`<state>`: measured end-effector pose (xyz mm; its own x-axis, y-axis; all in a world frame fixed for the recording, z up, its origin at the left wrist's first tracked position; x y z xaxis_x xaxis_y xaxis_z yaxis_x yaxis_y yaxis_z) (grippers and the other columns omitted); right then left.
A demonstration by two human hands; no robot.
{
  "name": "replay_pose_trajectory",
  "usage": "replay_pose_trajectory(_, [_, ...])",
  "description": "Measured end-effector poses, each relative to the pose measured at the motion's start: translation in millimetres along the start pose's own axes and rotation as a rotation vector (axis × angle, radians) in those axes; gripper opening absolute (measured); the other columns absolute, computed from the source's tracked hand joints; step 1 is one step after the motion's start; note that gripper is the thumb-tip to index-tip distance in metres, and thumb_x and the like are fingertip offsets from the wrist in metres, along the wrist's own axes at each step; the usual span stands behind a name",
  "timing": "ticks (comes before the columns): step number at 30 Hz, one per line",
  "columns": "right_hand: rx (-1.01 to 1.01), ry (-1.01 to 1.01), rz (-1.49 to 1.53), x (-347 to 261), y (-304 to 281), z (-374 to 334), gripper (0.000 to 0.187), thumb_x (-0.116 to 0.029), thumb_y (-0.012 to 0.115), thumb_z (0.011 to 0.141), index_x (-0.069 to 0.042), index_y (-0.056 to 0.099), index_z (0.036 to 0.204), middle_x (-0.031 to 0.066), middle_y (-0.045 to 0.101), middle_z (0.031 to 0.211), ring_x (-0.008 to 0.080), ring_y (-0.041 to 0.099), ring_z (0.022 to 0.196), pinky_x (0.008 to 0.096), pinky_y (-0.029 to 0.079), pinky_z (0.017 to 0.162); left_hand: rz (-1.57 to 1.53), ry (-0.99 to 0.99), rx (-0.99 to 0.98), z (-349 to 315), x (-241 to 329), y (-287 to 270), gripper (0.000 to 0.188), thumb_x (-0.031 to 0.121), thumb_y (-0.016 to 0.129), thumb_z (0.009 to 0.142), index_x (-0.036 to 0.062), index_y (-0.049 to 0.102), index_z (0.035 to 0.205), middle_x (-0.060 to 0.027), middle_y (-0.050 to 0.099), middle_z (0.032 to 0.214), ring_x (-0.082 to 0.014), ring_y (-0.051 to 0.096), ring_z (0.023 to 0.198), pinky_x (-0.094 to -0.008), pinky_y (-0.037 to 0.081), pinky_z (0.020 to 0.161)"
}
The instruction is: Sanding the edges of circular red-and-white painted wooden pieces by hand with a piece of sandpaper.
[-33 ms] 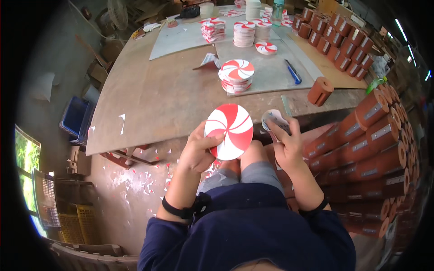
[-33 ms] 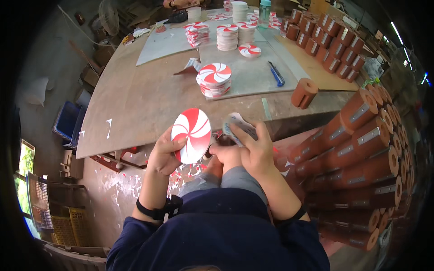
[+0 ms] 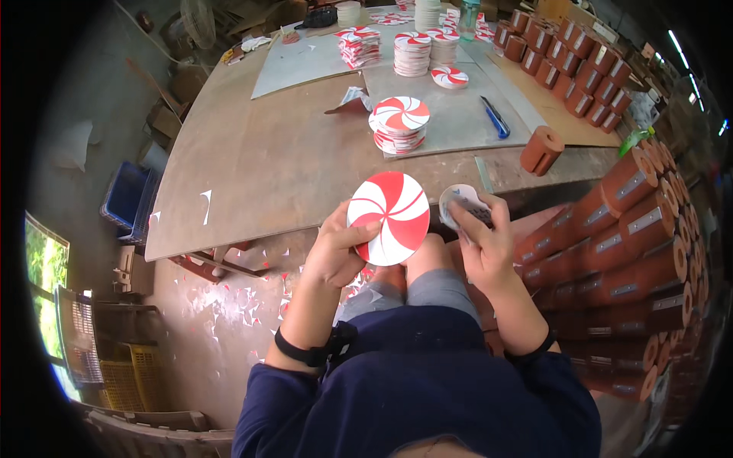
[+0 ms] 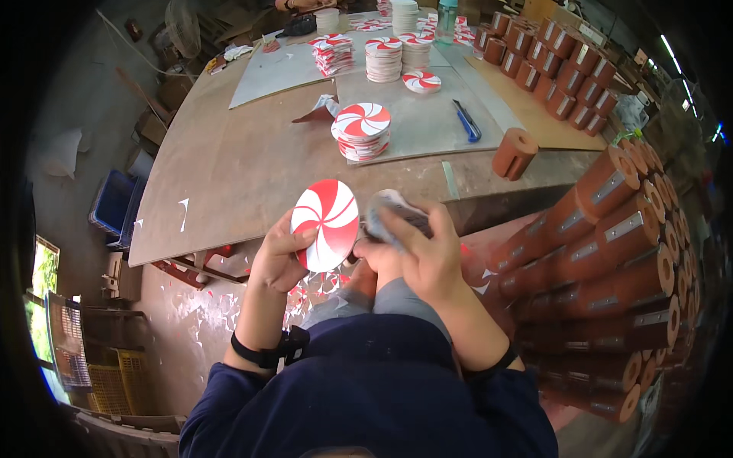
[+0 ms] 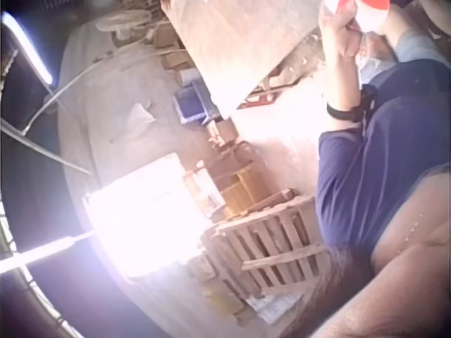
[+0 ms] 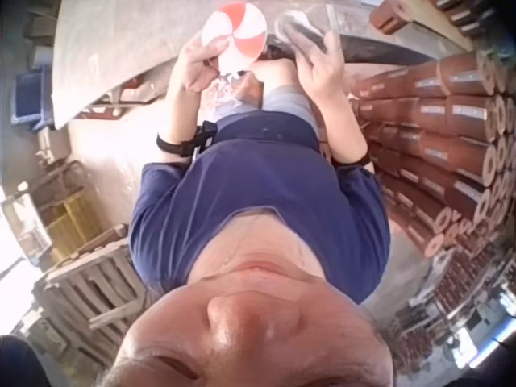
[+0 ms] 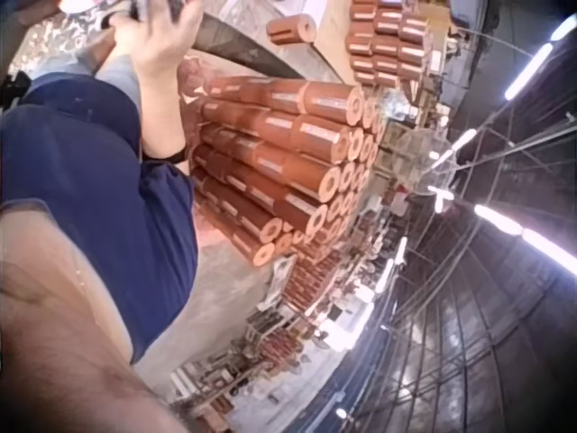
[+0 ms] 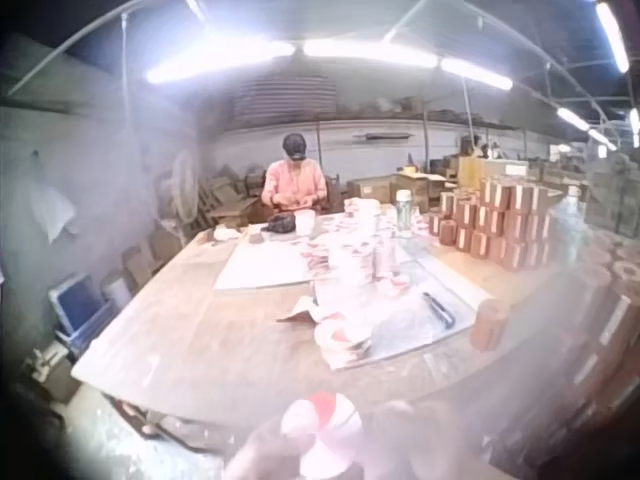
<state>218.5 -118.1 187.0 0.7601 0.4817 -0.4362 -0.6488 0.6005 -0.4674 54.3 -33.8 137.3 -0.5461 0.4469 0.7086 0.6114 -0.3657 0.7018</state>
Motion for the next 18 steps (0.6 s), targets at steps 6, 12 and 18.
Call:
replay_pose_trajectory(6, [-0.060,-0.086,-0.006,4,13,2,0.041,-0.009,0.064,0.061,-0.011,0.062,0.102,0.0151,0.053,0.094,0.0299,0.054,0.084,0.0357,0.045,0.070,0.004,0.042,0.004,-2,2,-1,0.045,-0.006,0.056,0.073,-0.0086,0.039,0.114,-0.0178,0.054,0.106,-0.0244,0.056,0.096,-0.0357,0.045,0.085])
replay_pose_trajectory(12, [0.061,-0.046,0.016,-7,-5,4,0.046,-0.003,0.061,0.056,-0.009,0.062,0.102,0.0166,0.051,0.094,0.0320,0.054,0.080,0.0348,0.045,0.067,0.059,0.017,0.002,-1,0,-4,0.045,-0.007,0.058,0.071,-0.0070,0.040,0.113,-0.0163,0.055,0.103,-0.0235,0.056,0.096,-0.0354,0.045,0.084])
replay_pose_trajectory(18, [-0.133,-0.033,0.043,22,21,-7,0.043,0.009,0.058,0.063,-0.009,0.062,0.102,0.0127,0.048,0.095,0.0271,0.053,0.081,0.0281,0.044,0.071,0.009,-0.008,-0.090,-5,7,2,0.044,-0.007,0.059,0.071,-0.0047,0.042,0.112,-0.0138,0.056,0.101,-0.0198,0.057,0.092,-0.0305,0.047,0.078])
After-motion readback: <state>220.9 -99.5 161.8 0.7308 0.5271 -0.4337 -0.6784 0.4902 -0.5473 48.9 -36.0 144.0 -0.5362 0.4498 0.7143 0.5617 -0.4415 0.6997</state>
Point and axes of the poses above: each hand's wrist, its own z-axis towards the middle knuckle, its own y-axis out of the palm, x = y × z, the point moved 7 cm from there along z, towards the middle knuckle
